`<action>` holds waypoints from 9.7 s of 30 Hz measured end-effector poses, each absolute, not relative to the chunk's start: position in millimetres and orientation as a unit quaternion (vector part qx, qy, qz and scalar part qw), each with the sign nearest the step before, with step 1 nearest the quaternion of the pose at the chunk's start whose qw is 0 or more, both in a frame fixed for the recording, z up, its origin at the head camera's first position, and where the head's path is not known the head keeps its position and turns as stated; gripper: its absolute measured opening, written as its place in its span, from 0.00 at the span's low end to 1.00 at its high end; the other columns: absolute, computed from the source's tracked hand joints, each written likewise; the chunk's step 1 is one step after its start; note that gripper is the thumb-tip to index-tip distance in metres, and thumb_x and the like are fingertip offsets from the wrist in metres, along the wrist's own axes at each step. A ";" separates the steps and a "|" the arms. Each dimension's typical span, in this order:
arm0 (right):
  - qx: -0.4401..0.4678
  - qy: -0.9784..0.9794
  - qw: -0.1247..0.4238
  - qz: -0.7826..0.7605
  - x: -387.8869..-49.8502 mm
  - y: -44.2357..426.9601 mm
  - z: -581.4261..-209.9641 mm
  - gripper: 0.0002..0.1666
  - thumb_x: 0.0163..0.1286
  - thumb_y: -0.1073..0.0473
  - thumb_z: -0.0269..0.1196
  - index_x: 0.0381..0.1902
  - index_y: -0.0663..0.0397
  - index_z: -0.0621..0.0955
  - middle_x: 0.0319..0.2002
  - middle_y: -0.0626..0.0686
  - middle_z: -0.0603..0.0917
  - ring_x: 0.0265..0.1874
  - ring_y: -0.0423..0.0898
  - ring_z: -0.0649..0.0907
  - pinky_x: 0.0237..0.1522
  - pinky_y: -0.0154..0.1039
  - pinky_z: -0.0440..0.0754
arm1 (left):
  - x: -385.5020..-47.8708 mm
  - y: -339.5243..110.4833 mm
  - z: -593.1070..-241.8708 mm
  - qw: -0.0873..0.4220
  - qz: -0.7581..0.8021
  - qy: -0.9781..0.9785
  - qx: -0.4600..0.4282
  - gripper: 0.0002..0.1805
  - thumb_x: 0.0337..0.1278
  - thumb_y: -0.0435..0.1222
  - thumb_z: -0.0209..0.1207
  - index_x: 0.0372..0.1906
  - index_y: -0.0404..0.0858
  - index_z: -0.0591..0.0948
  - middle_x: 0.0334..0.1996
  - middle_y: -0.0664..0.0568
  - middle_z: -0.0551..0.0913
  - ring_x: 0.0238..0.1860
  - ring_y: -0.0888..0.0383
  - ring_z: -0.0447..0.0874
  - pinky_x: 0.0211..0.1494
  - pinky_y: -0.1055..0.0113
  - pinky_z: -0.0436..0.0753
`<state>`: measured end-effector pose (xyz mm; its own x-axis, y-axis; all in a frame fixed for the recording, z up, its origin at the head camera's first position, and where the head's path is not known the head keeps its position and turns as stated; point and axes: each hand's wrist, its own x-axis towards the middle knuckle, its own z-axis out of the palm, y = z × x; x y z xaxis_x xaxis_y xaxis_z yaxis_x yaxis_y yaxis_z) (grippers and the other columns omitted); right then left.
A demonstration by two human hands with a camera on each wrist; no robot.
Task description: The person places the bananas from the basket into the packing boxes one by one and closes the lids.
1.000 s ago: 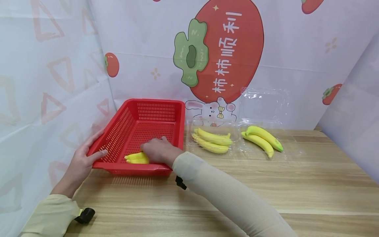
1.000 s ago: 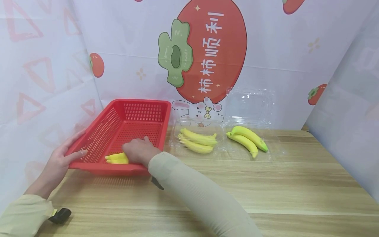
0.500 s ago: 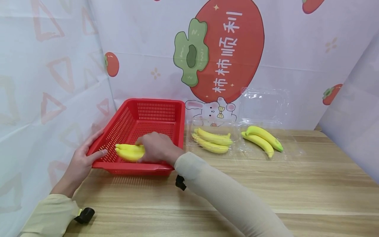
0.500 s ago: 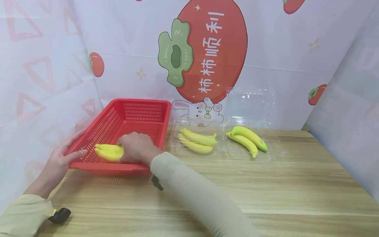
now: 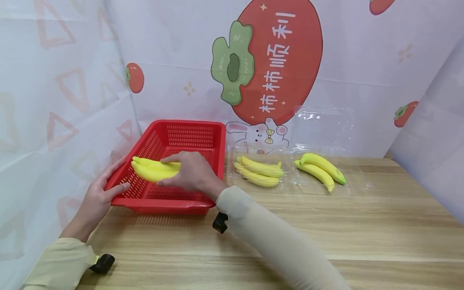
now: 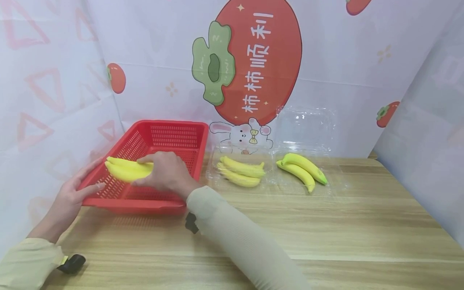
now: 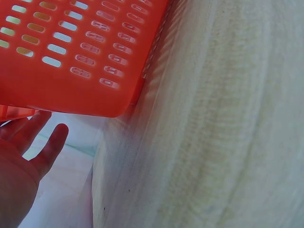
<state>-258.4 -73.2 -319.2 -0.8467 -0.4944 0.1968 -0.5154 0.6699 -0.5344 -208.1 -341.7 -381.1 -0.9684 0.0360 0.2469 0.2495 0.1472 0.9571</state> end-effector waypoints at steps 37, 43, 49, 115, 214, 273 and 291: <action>0.288 -0.770 0.118 0.557 -255.0 -53.5 -320.3 0.35 0.61 0.48 0.81 0.66 0.45 0.86 0.59 0.46 0.89 0.47 0.39 0.82 0.40 0.31 0.87 | -207.6 -343.5 -380.4 0.069 -0.643 -0.757 -0.097 0.39 0.77 0.30 0.57 0.86 0.51 0.59 0.59 0.64 0.74 0.46 0.70 0.85 0.41 0.75 0.89; 0.289 -0.746 0.121 0.587 -254.1 -51.3 -321.0 0.34 0.61 0.49 0.80 0.66 0.41 0.86 0.60 0.45 0.89 0.49 0.38 0.83 0.42 0.34 0.89 | -206.5 -343.0 -380.0 0.073 -0.639 -0.759 -0.095 0.39 0.77 0.31 0.57 0.86 0.51 0.59 0.59 0.64 0.74 0.45 0.71 0.86 0.41 0.76 0.89; 0.297 -0.738 0.119 0.593 -253.5 -49.3 -321.6 0.33 0.62 0.49 0.79 0.66 0.43 0.86 0.60 0.45 0.88 0.49 0.40 0.84 0.42 0.35 0.89 | -206.8 -341.7 -379.4 0.083 -0.640 -0.758 -0.095 0.39 0.76 0.29 0.57 0.86 0.48 0.60 0.57 0.64 0.76 0.44 0.70 0.86 0.40 0.76 0.88; 0.225 -0.796 0.073 0.557 -254.2 1.6 -324.2 0.33 0.61 0.45 0.80 0.65 0.40 0.87 0.58 0.47 0.89 0.45 0.48 0.82 0.36 0.36 0.84 | -205.6 -340.8 -379.3 0.077 -0.643 -0.757 -0.087 0.39 0.76 0.30 0.57 0.86 0.48 0.58 0.56 0.62 0.74 0.43 0.68 0.87 0.40 0.74 0.90; 0.168 -0.826 0.181 0.506 -284.0 128.7 -286.8 0.32 0.62 0.46 0.80 0.64 0.35 0.87 0.54 0.53 0.88 0.42 0.50 0.82 0.34 0.33 0.83 | -205.8 -341.3 -383.4 0.081 -0.642 -0.757 -0.095 0.38 0.77 0.29 0.57 0.85 0.50 0.61 0.56 0.62 0.76 0.43 0.68 0.85 0.39 0.75 0.89; 0.097 -0.905 0.195 0.366 -266.2 223.0 -316.0 0.38 0.61 0.39 0.79 0.67 0.43 0.85 0.62 0.58 0.88 0.54 0.53 0.83 0.39 0.25 0.76 | -206.9 -338.7 -379.9 0.081 -0.639 -0.759 -0.090 0.39 0.77 0.30 0.57 0.86 0.47 0.59 0.56 0.62 0.75 0.43 0.68 0.86 0.40 0.74 0.89; 0.052 -0.917 0.225 0.325 -255.4 291.8 -320.5 0.37 0.61 0.43 0.80 0.67 0.45 0.85 0.64 0.64 0.86 0.54 0.40 0.81 0.37 0.20 0.71 | -209.9 -338.0 -383.2 0.087 -0.647 -0.751 -0.099 0.38 0.76 0.29 0.57 0.85 0.48 0.62 0.54 0.63 0.78 0.41 0.68 0.87 0.39 0.74 0.89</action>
